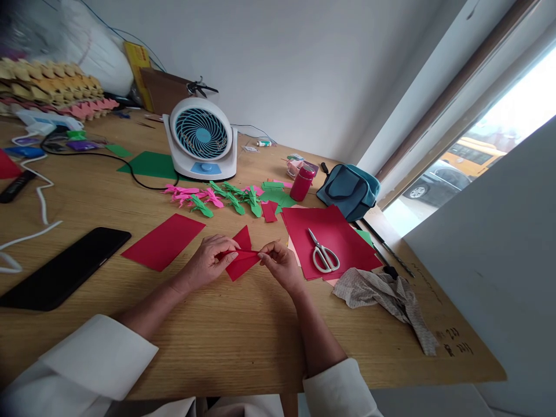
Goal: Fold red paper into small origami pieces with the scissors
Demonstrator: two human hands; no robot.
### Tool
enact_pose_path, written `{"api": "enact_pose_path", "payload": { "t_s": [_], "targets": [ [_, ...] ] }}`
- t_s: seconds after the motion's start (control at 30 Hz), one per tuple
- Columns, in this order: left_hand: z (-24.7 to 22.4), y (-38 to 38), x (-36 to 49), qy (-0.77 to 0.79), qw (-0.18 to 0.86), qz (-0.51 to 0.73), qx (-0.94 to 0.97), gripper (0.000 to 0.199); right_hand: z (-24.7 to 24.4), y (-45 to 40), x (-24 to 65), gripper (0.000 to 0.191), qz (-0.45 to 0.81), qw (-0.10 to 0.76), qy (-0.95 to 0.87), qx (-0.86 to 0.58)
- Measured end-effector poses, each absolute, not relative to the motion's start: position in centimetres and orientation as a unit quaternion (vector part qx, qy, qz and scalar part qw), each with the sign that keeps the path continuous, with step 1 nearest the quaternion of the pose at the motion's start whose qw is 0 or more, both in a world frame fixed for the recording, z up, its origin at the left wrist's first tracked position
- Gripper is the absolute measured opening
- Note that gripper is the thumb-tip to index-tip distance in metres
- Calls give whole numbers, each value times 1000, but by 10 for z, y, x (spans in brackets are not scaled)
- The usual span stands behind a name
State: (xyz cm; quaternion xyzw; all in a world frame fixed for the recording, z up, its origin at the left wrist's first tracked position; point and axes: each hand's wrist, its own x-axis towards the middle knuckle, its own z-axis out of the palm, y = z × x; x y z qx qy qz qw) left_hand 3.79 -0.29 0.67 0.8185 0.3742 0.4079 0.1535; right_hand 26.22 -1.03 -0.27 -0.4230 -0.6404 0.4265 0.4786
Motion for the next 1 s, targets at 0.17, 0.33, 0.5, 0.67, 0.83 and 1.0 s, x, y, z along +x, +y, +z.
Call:
{"api": "enact_pose_path", "payload": {
  "t_s": [0.17,0.33,0.5,0.67,0.83,1.0],
  "targets": [
    [6,-1,38,365,162,423,813,17,2,-10,264,29,430,485,-640,-413],
    [6,1,39,353,156,449,806,14,3,-11,263,29,433,504,-630,-401],
    [5,1,39,358,160,456,799,10,3,-11,263,26,436,514,-621,-400],
    [1,1,40,369,170,454,793,10,-1,-9,265,21,433,529,-617,-390],
    [2,-1,41,374,159,443,799,13,-4,-8,265,19,407,536,-617,-408],
    [6,-7,41,397,122,401,817,10,-4,-13,261,17,378,518,-642,-420]
  ]
}}
